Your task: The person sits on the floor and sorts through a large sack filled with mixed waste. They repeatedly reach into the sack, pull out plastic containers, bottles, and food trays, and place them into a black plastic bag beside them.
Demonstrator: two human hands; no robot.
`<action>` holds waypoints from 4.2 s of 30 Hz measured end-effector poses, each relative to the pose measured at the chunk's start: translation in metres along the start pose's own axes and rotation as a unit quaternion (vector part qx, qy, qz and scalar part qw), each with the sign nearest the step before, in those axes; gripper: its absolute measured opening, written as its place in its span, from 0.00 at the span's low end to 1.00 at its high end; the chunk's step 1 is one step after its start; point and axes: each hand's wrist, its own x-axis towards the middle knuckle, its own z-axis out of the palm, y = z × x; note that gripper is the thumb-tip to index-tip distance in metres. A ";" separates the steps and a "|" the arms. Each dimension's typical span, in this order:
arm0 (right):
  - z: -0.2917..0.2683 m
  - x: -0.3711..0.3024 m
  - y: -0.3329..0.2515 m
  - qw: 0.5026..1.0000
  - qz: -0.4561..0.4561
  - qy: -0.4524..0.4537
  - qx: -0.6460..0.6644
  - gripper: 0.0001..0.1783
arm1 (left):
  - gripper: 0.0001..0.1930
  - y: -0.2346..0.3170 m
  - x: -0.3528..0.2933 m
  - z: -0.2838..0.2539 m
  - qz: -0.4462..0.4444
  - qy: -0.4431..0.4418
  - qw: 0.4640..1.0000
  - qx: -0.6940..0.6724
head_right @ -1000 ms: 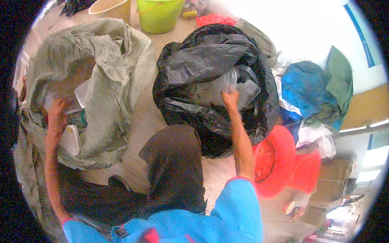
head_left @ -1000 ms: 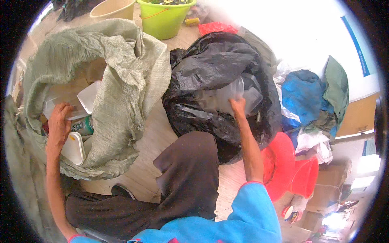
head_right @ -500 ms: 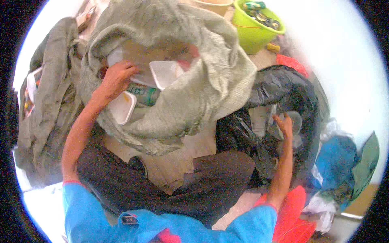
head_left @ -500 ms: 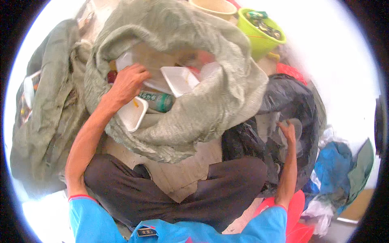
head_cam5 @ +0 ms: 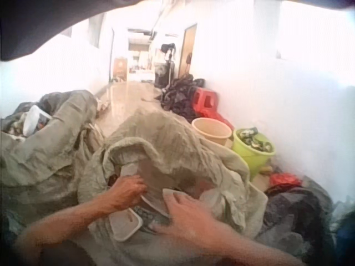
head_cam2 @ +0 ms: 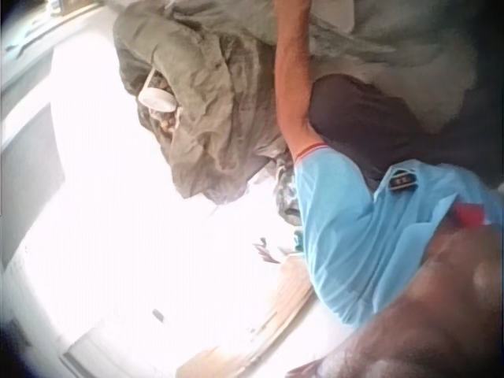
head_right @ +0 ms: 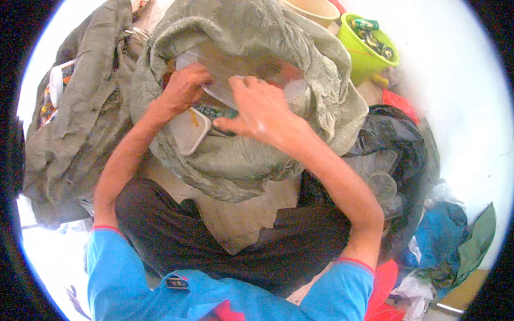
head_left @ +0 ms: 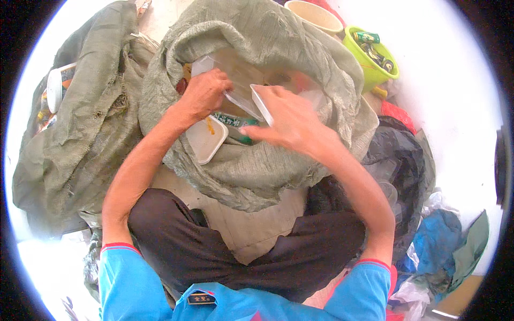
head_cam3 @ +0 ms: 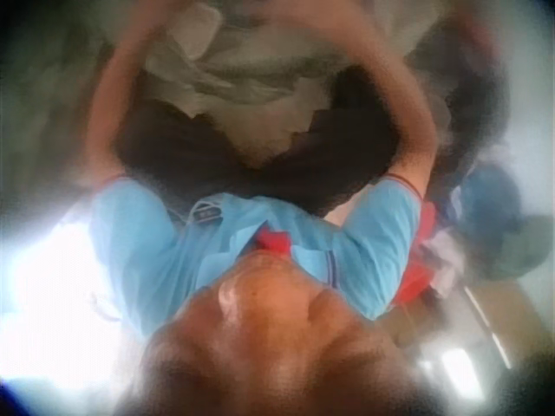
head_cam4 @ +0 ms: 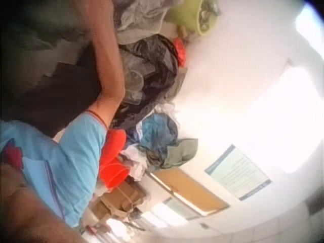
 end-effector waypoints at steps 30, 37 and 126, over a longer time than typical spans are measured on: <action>0.103 0.102 0.078 0.984 0.118 0.065 -0.117 0.40 | 0.40 -0.010 -0.011 -0.019 -0.142 0.071 0.987 0.034; 0.085 0.094 0.086 0.987 0.084 0.101 -0.088 0.36 | 0.38 -0.017 -0.011 -0.029 -0.125 0.108 0.985 0.049; 0.028 -0.485 0.214 0.795 0.598 -0.057 -0.087 0.50 | 0.43 -0.152 0.159 -0.053 -0.377 0.110 0.919 0.015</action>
